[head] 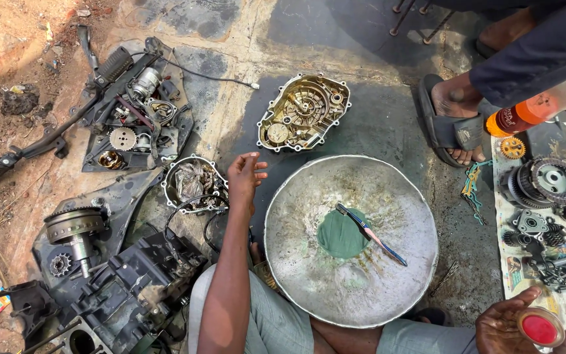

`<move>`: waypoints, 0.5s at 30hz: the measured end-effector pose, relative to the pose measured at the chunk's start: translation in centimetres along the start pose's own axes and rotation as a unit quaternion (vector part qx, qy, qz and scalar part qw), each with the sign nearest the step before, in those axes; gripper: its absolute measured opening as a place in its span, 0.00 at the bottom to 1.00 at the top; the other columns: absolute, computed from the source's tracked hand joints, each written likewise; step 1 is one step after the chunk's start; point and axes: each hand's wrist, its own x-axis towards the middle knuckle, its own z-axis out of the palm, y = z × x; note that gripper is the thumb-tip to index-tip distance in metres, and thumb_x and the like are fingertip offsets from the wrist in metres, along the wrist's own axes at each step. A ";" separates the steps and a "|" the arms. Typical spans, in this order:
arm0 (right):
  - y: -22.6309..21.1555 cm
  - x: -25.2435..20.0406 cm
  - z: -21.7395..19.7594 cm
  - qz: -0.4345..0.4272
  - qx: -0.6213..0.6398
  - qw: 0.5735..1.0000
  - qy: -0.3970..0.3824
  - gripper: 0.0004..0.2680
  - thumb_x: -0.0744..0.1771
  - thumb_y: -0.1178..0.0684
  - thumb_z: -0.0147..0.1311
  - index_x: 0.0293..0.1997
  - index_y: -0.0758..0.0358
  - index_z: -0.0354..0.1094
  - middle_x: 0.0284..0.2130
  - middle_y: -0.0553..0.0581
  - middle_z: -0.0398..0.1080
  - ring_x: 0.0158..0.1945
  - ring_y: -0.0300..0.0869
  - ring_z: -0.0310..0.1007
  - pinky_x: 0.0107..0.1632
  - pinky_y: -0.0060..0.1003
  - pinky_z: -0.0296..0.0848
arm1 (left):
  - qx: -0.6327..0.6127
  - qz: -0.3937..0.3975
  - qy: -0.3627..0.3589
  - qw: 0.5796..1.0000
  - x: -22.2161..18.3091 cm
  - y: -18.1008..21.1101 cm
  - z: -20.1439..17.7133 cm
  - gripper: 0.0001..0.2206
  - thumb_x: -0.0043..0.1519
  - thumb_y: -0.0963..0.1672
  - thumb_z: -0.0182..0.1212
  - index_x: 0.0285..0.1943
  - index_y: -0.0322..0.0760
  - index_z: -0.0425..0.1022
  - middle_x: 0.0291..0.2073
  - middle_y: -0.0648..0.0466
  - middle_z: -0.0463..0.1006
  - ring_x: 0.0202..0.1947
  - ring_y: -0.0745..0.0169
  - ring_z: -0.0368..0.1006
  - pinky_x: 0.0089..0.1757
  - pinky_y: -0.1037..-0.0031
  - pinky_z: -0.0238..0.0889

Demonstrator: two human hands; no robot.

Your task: Cleaning and inspecting motorcycle engine components using solvent and a brush.

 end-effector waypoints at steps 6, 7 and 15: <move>-1.9 2.7 -5.2 0.001 -0.023 1.000 -0.003 0.34 0.69 0.37 0.63 0.79 0.64 0.47 0.61 0.59 0.72 0.67 0.43 0.78 0.67 0.33 0.77 | 0.083 0.006 0.013 0.996 2.2 -3.5 0.5 0.20 0.62 0.51 0.62 0.55 0.34 0.73 0.40 0.49 0.80 0.31 0.66 0.74 0.35 0.76 0.65; -2.2 3.4 -6.0 -0.001 -0.020 1.000 0.006 0.35 0.69 0.37 0.64 0.81 0.62 0.47 0.63 0.59 0.72 0.68 0.43 0.78 0.66 0.34 0.76 | 0.101 0.010 0.006 0.995 2.7 -4.2 0.7 0.24 0.60 0.52 0.65 0.58 0.32 0.71 0.42 0.46 0.79 0.34 0.62 0.75 0.38 0.76 0.68; -5.5 6.1 -16.9 -0.038 -0.006 0.999 0.025 0.35 0.68 0.38 0.66 0.81 0.61 0.48 0.66 0.60 0.72 0.68 0.43 0.77 0.68 0.35 0.77 | 0.067 -0.126 -0.013 0.990 10.2 -7.9 4.1 0.37 0.56 0.55 0.67 0.68 0.28 0.64 0.51 0.40 0.78 0.45 0.51 0.78 0.40 0.67 0.67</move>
